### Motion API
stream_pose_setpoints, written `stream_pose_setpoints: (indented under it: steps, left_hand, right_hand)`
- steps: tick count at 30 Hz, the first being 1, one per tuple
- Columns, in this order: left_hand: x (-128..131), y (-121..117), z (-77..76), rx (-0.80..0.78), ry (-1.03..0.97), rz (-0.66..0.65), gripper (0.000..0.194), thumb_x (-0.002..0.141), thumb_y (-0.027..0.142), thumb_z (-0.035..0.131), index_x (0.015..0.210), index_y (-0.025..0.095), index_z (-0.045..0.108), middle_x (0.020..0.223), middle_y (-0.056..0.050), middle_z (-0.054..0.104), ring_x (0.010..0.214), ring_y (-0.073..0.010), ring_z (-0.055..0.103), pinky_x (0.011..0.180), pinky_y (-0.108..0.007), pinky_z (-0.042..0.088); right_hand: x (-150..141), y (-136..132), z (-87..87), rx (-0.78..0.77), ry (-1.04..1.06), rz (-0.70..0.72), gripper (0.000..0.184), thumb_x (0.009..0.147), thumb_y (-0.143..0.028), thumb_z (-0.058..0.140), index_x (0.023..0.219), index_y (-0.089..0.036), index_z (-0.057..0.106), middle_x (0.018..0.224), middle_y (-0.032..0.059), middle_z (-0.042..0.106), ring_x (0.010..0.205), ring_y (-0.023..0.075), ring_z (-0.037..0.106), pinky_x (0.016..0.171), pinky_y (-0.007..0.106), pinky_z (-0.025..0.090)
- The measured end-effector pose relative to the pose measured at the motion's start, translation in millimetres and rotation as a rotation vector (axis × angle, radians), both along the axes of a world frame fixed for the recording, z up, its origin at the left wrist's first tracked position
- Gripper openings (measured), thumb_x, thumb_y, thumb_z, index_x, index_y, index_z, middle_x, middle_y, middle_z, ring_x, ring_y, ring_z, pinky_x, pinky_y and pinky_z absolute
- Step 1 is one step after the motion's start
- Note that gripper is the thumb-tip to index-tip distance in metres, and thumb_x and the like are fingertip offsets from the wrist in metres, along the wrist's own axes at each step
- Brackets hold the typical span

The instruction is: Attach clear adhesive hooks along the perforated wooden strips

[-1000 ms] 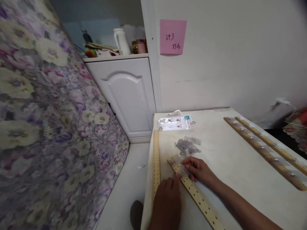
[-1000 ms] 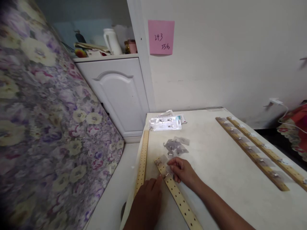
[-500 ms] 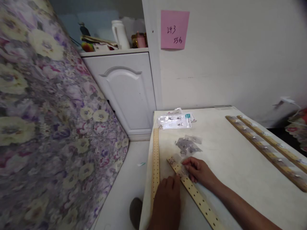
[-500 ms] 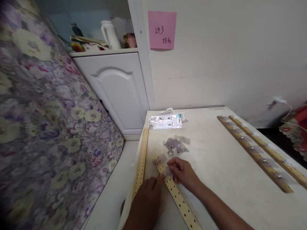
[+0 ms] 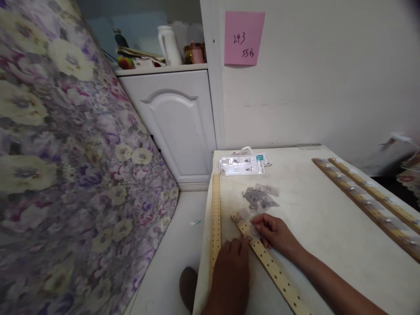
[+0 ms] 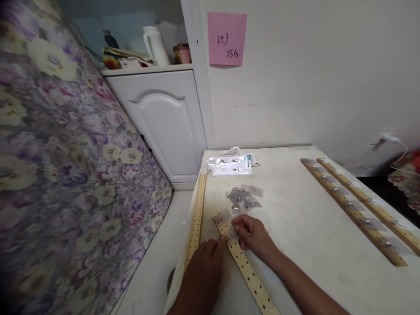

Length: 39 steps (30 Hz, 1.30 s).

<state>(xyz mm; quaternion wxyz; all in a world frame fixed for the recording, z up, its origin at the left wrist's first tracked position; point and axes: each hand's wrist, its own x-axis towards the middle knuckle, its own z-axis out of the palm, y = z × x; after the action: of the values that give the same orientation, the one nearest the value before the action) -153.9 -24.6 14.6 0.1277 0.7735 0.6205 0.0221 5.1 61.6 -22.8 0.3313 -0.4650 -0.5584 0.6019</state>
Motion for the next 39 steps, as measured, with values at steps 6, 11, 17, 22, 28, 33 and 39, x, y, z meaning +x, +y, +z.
stream_pose_setpoints:
  steps: [6, 11, 17, 22, 28, 33, 39]
  left_hand:
    - [0.1, -1.0, -4.7, 0.045, 0.019, -0.001, 0.055, 0.081, -0.002, 0.032, 0.133, 0.014, 0.043, 0.112, -0.011, 0.057, 0.100, -0.0244, 0.051, 0.089, -0.042, 0.045]
    - [-0.3, -1.7, -8.2, 0.107, 0.026, -0.017, 0.055, 0.080, -0.003, 0.038, 0.132, 0.013, 0.043, 0.110, -0.010, 0.058, 0.099, -0.0236, 0.053, 0.087, -0.042, 0.047]
    - [1.2, -1.1, -3.4, 0.093, 0.039, -0.007, 0.054, 0.080, -0.004, 0.038, 0.130, 0.013, 0.046, 0.109, -0.010, 0.059, 0.098, -0.0241, 0.054, 0.087, -0.043, 0.048]
    - [1.8, -0.9, -1.7, 0.095, 0.036, -0.013, 0.054, 0.078, -0.003, 0.040, 0.130, 0.012, 0.047, 0.109, -0.010, 0.060, 0.098, -0.0245, 0.055, 0.088, -0.042, 0.048]
    - [1.7, -1.6, -3.0, 0.111, 0.056, -0.021, 0.055, 0.078, -0.005, 0.039, 0.130, 0.012, 0.047, 0.108, -0.010, 0.060, 0.097, -0.0246, 0.055, 0.086, -0.043, 0.049]
    - [1.9, -2.0, -1.3, 0.116, 0.044, -0.012, 0.054, 0.078, -0.003, 0.040, 0.129, 0.012, 0.047, 0.107, -0.009, 0.061, 0.097, -0.0244, 0.056, 0.086, -0.042, 0.049]
    - [1.4, -1.8, -1.6, 0.130, 0.050, -0.017, 0.051, 0.080, -0.002, 0.041, 0.129, 0.013, 0.047, 0.106, -0.009, 0.061, 0.096, -0.0243, 0.056, 0.085, -0.041, 0.050]
  right_hand:
    - [0.1, -0.7, -1.0, 0.010, -0.018, -0.003, 0.023, 0.077, -0.039, 0.057, 0.089, -0.019, 0.055, 0.047, -0.0097, 0.049, 0.034, 0.0071, 0.044, 0.036, 0.019, 0.033]
    - [-0.4, 0.1, -0.1, 0.011, -0.006, -0.006, 0.023, 0.077, -0.037, 0.056, 0.090, -0.018, 0.055, 0.049, -0.0096, 0.051, 0.034, 0.0059, 0.044, 0.036, 0.018, 0.032]
    - [0.6, 0.1, 0.1, 0.012, -0.016, 0.008, 0.021, 0.079, -0.035, 0.054, 0.091, -0.017, 0.055, 0.045, -0.0107, 0.048, 0.033, 0.0055, 0.042, 0.036, 0.017, 0.032]
    - [2.0, -0.1, -2.9, 0.017, -0.003, 0.016, 0.020, 0.080, -0.034, 0.054, 0.090, -0.018, 0.054, 0.049, -0.0100, 0.050, 0.034, 0.0051, 0.043, 0.036, 0.017, 0.032]
    - [0.7, -1.8, -1.1, 0.009, 0.000, 0.016, 0.019, 0.080, -0.034, 0.054, 0.090, -0.018, 0.054, 0.047, -0.0107, 0.048, 0.034, 0.0053, 0.042, 0.036, 0.017, 0.031]
    - [-0.2, -2.3, 1.0, 0.012, -0.007, 0.009, 0.021, 0.079, -0.035, 0.055, 0.089, -0.018, 0.054, 0.048, -0.0103, 0.049, 0.034, 0.0052, 0.042, 0.036, 0.017, 0.031]
    - [0.2, -2.3, 2.7, 0.008, -0.004, 0.018, 0.020, 0.078, -0.036, 0.055, 0.088, -0.018, 0.055, 0.050, -0.0097, 0.050, 0.033, 0.0053, 0.042, 0.036, 0.018, 0.031]
